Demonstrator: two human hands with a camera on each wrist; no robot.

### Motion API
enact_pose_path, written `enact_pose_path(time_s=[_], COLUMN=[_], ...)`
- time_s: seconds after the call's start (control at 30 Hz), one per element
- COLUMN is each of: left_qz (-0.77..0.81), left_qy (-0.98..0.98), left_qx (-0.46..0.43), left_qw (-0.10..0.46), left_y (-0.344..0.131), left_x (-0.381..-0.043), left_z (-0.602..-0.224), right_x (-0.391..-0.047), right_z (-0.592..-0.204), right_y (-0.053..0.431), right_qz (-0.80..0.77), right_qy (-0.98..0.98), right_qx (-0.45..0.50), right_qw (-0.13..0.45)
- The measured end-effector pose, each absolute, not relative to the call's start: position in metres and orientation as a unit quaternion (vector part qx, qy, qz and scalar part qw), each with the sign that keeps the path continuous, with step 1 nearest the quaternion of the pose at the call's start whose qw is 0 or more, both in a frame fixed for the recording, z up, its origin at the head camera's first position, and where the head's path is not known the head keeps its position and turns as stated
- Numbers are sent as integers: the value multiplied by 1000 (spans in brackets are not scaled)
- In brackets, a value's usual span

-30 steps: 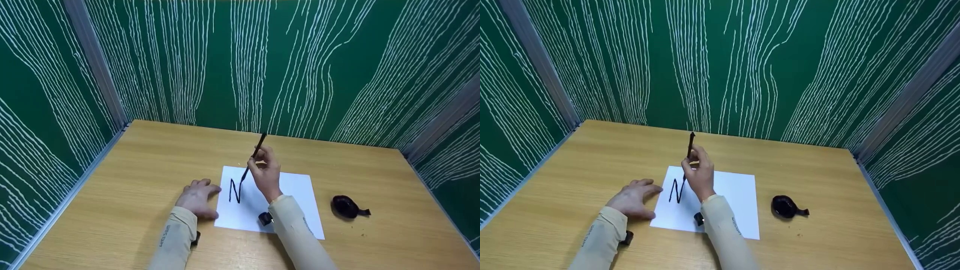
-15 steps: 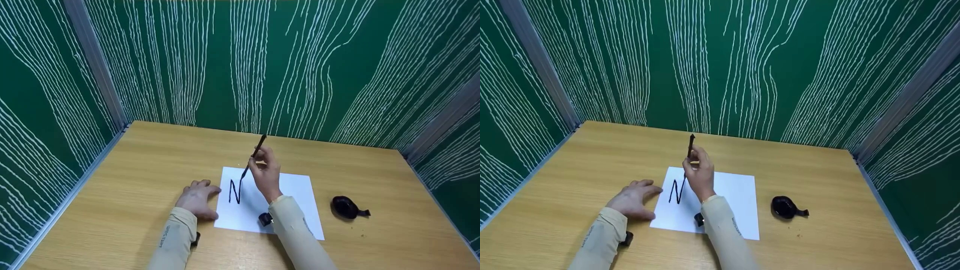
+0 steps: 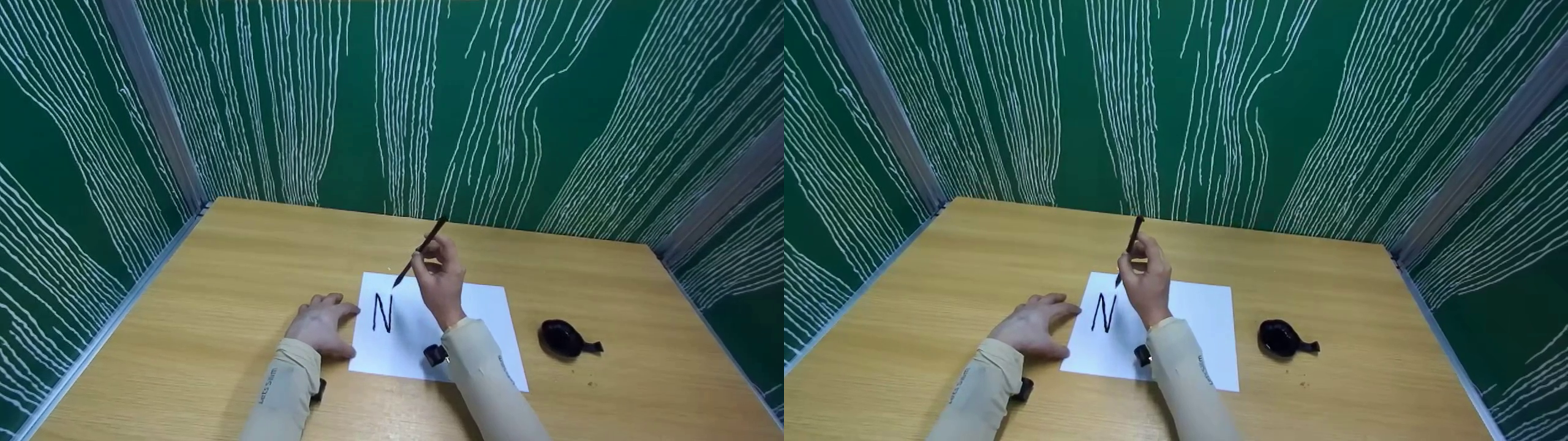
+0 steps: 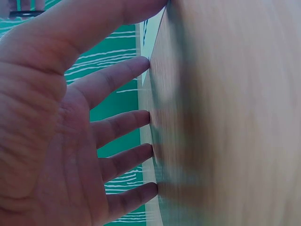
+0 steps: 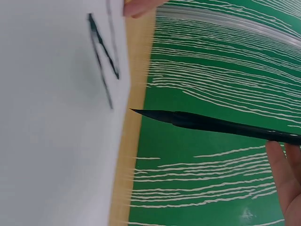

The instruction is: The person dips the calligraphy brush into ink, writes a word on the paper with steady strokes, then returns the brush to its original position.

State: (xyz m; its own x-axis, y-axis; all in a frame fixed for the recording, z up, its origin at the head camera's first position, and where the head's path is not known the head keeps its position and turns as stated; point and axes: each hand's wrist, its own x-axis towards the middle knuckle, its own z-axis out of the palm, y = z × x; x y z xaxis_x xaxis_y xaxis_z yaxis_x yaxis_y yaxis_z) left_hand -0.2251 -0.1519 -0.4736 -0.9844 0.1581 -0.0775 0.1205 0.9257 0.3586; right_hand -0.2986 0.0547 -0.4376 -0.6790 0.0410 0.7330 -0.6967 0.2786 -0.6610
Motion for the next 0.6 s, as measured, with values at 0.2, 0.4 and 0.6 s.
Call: enact_pose_path(time_s=[0.2,0.4,0.6], left_qz=[182,165,167], left_qy=[979,983,982], left_qx=[82,78,76], left_qw=[46,35,42], left_y=[-153,-153,-151], left_x=[-224,-223,-224], left_z=[-473,-475,-474], right_x=[-296,-302,-300], right_z=[-429,-436,-439], right_y=[61,63,63], right_qz=[565,565,561], right_qy=[-720,-717,-730], right_qx=[218,226,220], right_qw=[340,340,322])
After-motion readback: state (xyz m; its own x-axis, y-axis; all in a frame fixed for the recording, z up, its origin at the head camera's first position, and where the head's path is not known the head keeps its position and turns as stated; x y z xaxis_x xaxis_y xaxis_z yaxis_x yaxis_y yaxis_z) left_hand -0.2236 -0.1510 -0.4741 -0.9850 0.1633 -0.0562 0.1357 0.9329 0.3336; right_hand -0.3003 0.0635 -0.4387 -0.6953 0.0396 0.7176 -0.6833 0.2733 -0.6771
